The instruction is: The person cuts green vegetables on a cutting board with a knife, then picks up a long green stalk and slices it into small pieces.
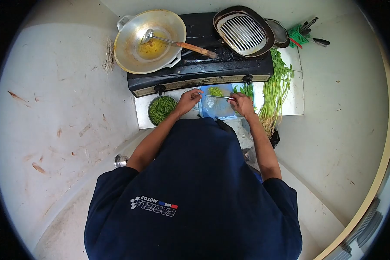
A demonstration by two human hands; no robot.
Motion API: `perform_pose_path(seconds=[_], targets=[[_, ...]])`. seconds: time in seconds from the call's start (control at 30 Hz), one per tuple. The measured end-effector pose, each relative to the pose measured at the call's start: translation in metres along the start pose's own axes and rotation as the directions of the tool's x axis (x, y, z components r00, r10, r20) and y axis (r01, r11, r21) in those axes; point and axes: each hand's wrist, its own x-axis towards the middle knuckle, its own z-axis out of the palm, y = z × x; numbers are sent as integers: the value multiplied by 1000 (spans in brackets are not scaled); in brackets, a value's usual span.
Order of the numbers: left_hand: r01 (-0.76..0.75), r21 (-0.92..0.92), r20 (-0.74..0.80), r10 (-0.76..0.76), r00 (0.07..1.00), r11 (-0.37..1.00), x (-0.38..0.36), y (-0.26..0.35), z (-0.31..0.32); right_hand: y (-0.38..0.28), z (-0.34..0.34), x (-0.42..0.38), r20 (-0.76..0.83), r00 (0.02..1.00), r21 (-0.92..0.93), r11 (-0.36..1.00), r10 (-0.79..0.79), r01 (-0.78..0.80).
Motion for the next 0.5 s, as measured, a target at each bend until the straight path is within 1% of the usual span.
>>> perform_pose_path(seconds=[0.1,0.23,0.33,0.37,0.47,0.5], targets=[[-22,-28,1,22,1000,999,1,-2,0,12,-4,-13,-18,999,-9,999,-38,38],[-14,-31,6,14,1000,999,1,-4,-1,28,-12,-23,-5,1000,-116,993,-23,22],[-21,-28,-21,21,1000,999,0,-4,-2,37,-22,-16,98,995,-168,986,24,-7],[-27,-25,-30,27,999,999,0,-4,-2,40,-22,-11,106,994,-178,984,21,-2],[-51,-23,-50,50,997,998,1,-5,-4,40,-23,8,59,997,-204,978,-41,52],[-58,-24,-58,56,997,998,1,-6,-4,40,-24,18,79,995,-192,978,-64,79]])
